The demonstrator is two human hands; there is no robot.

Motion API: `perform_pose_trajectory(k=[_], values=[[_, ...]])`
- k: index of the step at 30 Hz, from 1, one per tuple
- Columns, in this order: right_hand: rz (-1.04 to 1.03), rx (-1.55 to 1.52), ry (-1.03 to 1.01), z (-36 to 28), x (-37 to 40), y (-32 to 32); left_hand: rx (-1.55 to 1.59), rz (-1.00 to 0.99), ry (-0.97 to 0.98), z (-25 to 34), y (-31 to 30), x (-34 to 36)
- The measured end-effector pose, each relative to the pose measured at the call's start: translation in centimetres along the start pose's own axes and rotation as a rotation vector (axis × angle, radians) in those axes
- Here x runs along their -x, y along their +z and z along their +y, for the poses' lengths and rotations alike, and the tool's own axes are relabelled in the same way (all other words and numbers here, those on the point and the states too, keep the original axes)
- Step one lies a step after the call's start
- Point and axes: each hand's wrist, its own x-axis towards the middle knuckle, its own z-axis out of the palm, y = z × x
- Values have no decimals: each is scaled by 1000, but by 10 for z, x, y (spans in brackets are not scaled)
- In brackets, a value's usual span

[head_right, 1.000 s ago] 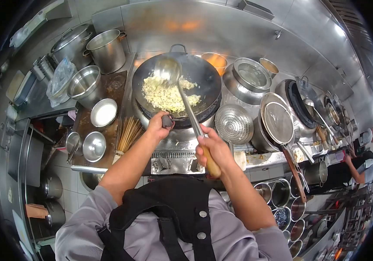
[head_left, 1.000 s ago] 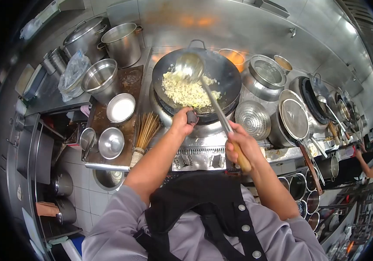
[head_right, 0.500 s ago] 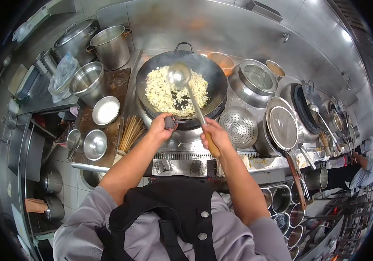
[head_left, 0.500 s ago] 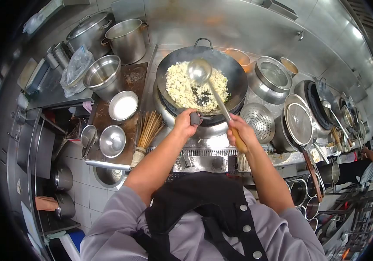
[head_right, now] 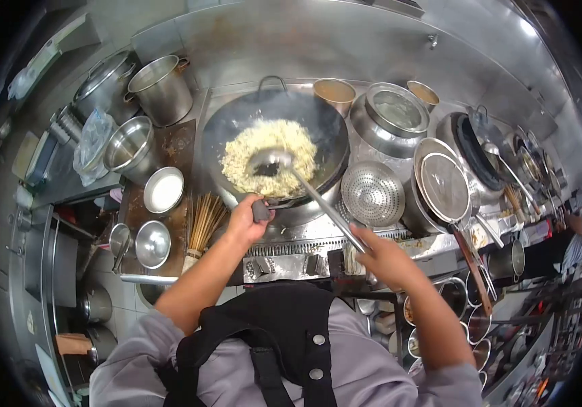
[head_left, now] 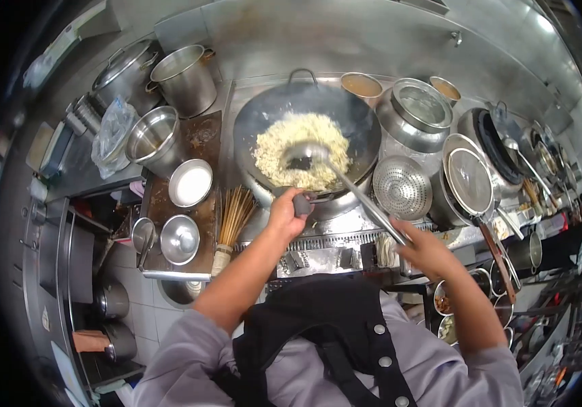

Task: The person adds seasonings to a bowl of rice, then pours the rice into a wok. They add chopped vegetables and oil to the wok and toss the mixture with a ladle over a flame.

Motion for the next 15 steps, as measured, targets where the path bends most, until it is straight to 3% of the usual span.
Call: perform_pose_trajectory(k=[2,5,7,8,10,13,14,15], values=[[263,193,-131,33,-65,50,-36,-14,26,-22,-18,17],[222,84,-193,6,-23,43,-49,-58,-66,-42,-63,95],[39,-180,-83,3,46,13,-26,20,-48,-18,-33,125],[-85,-406,90,0,77,-4,81,91,-27,-6,-13,123],[-138,-529,172,15,99,-8,125,50,-75,17,9,74],[-39,-172,149,-1,76,0,32,-13,-8,1,-11,4],[50,-114,64,-2,53,12,-10,-12,57,-5,-13,-4],[160,-75,-66,21,19,37,13,-43,-2,-18,-27,11]])
